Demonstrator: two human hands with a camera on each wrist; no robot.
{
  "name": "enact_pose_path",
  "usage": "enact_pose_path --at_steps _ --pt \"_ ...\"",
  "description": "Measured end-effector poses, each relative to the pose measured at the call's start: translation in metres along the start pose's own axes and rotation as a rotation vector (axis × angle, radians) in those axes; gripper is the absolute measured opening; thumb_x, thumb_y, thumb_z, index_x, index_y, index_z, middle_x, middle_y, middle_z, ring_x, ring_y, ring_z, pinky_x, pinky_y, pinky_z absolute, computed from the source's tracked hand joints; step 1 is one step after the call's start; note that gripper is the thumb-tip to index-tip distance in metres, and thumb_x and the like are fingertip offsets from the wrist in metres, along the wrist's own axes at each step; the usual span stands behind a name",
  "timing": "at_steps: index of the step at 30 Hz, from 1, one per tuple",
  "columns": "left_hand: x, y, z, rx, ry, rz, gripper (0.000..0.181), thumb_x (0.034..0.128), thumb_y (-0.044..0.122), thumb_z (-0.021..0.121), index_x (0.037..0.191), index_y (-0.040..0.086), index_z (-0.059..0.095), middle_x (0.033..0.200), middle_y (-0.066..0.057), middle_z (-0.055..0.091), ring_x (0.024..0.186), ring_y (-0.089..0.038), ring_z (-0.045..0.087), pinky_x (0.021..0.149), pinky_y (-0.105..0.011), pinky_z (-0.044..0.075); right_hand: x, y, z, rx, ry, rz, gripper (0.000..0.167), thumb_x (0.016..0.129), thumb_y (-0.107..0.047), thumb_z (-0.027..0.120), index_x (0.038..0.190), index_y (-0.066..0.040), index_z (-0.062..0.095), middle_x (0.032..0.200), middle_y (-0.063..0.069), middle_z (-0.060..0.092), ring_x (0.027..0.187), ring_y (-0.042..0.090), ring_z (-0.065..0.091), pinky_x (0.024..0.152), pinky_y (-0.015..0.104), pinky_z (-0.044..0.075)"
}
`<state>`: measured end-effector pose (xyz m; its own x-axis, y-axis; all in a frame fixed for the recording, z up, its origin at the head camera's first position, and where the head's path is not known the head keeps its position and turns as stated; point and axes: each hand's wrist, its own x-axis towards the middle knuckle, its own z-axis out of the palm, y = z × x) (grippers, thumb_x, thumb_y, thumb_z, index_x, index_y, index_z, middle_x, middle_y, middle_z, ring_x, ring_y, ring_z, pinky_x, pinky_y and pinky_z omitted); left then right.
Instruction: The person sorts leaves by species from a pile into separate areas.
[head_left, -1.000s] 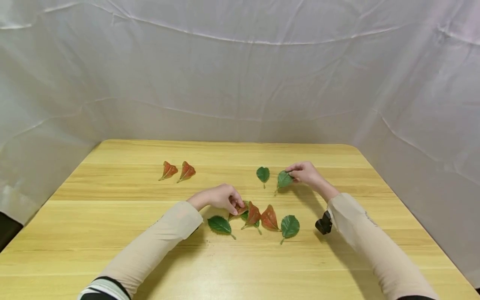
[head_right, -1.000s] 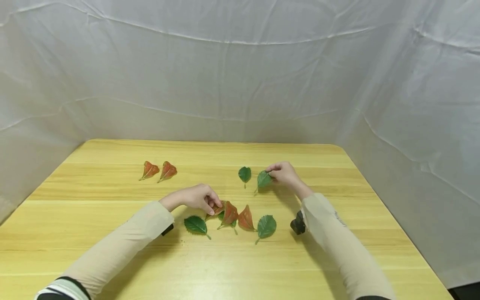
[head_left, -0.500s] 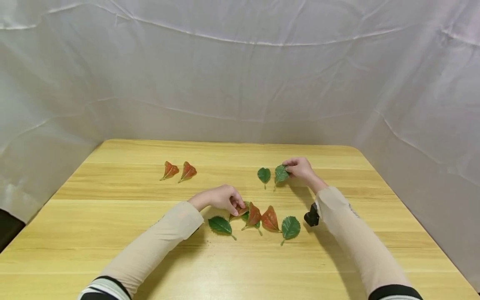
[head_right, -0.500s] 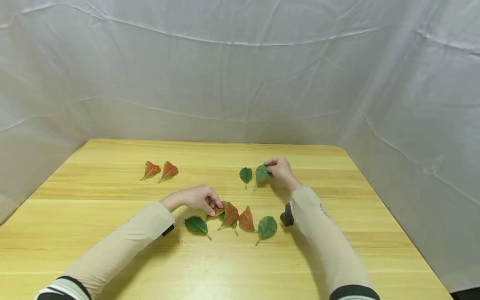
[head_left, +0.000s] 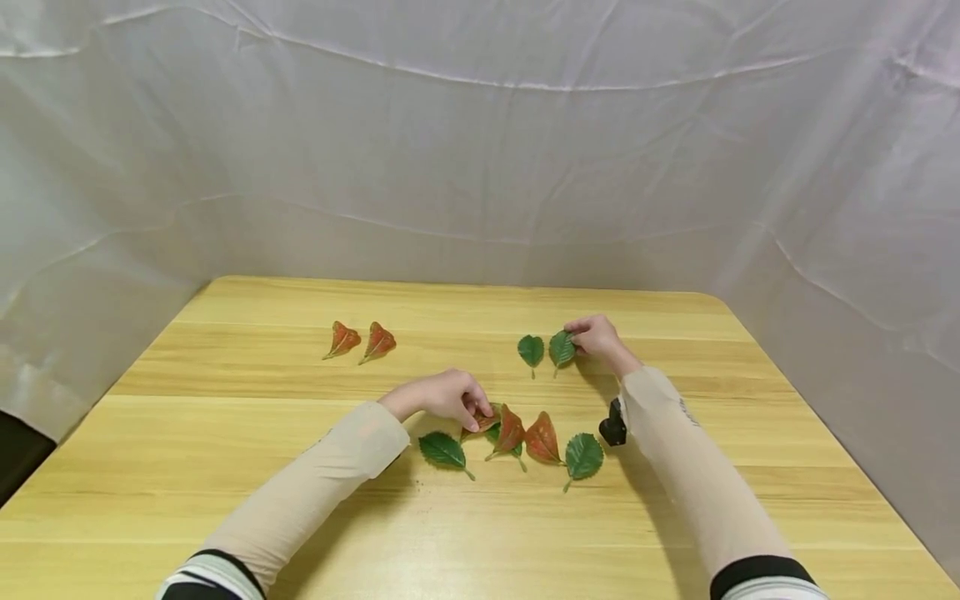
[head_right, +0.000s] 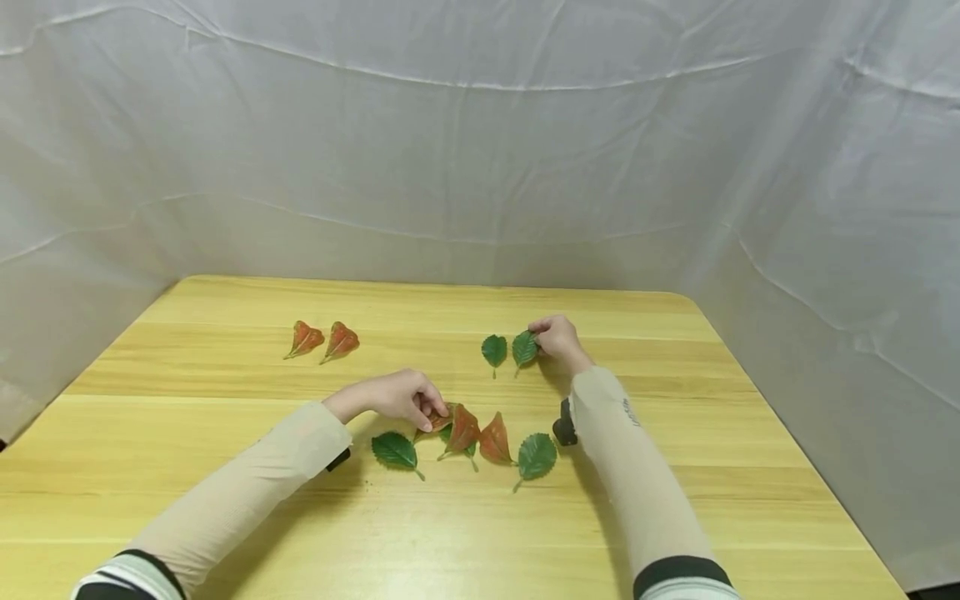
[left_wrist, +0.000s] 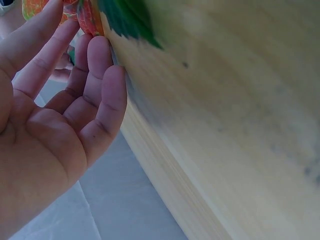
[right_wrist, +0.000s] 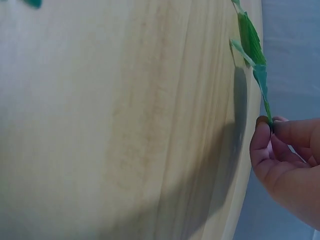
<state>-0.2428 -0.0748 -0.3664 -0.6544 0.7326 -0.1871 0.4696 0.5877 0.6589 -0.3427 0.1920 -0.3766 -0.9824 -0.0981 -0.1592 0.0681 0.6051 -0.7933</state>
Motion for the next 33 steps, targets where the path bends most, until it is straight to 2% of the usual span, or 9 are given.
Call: enact_pose_path --at_steps 6,13,19,22,27,33 --pt "0.003 0.000 0.001 0.000 -0.002 0.008 0.023 0.0763 0.004 0.069 0.099 0.002 0.068 0.071 0.003 0.058 0.060 -0.005 0.044 0.056 -0.017 0.039 0.002 0.003 0.000 -0.001 -0.001 0.009 0.033 0.086 0.011 0.043 0.118 0.012 0.050 0.114 0.029 0.051 0.076 0.017 0.056 0.065 0.025 0.050" --pt "0.003 -0.001 0.000 0.005 -0.006 0.014 0.023 0.0762 0.004 0.069 0.099 0.002 0.068 0.073 0.003 0.058 0.061 -0.005 0.045 0.057 -0.017 0.040 -0.003 0.003 0.000 -0.033 -0.032 0.000 0.033 0.089 0.003 0.048 0.120 0.011 0.048 0.116 0.027 0.052 0.076 0.019 0.057 0.066 0.027 0.049" --pt "0.004 -0.002 0.000 0.016 -0.003 0.019 0.023 0.0760 0.005 0.070 0.099 0.002 0.068 0.072 0.004 0.059 0.061 -0.005 0.046 0.057 -0.017 0.040 -0.008 0.003 -0.003 -0.027 -0.020 -0.013 0.031 0.090 -0.004 0.050 0.119 0.009 0.051 0.117 0.024 0.051 0.093 0.027 0.053 0.071 0.032 0.048" --pt "0.005 -0.002 0.001 0.010 -0.004 0.019 0.023 0.0761 0.004 0.070 0.099 0.002 0.068 0.073 0.004 0.059 0.061 -0.005 0.046 0.057 -0.017 0.040 -0.010 0.003 -0.004 -0.019 -0.019 -0.021 0.030 0.090 -0.005 0.050 0.117 0.010 0.051 0.116 0.025 0.051 0.096 0.030 0.052 0.073 0.034 0.047" --pt "0.005 -0.002 0.001 0.011 -0.003 0.012 0.023 0.0763 0.005 0.069 0.099 0.003 0.068 0.075 0.003 0.060 0.063 -0.006 0.048 0.058 -0.017 0.041 -0.017 0.000 -0.007 -0.033 -0.016 -0.037 0.028 0.089 -0.005 0.052 0.113 0.009 0.054 0.114 0.024 0.052 0.089 0.029 0.053 0.072 0.035 0.048" --pt "0.005 -0.001 0.001 0.007 0.001 0.003 0.022 0.0759 0.005 0.070 0.098 0.003 0.068 0.075 0.003 0.060 0.063 -0.006 0.048 0.058 -0.017 0.041 -0.028 -0.002 -0.012 0.001 -0.026 -0.024 0.028 0.088 -0.005 0.054 0.112 0.009 0.054 0.110 0.025 0.053 0.065 0.021 0.053 0.060 0.033 0.049"
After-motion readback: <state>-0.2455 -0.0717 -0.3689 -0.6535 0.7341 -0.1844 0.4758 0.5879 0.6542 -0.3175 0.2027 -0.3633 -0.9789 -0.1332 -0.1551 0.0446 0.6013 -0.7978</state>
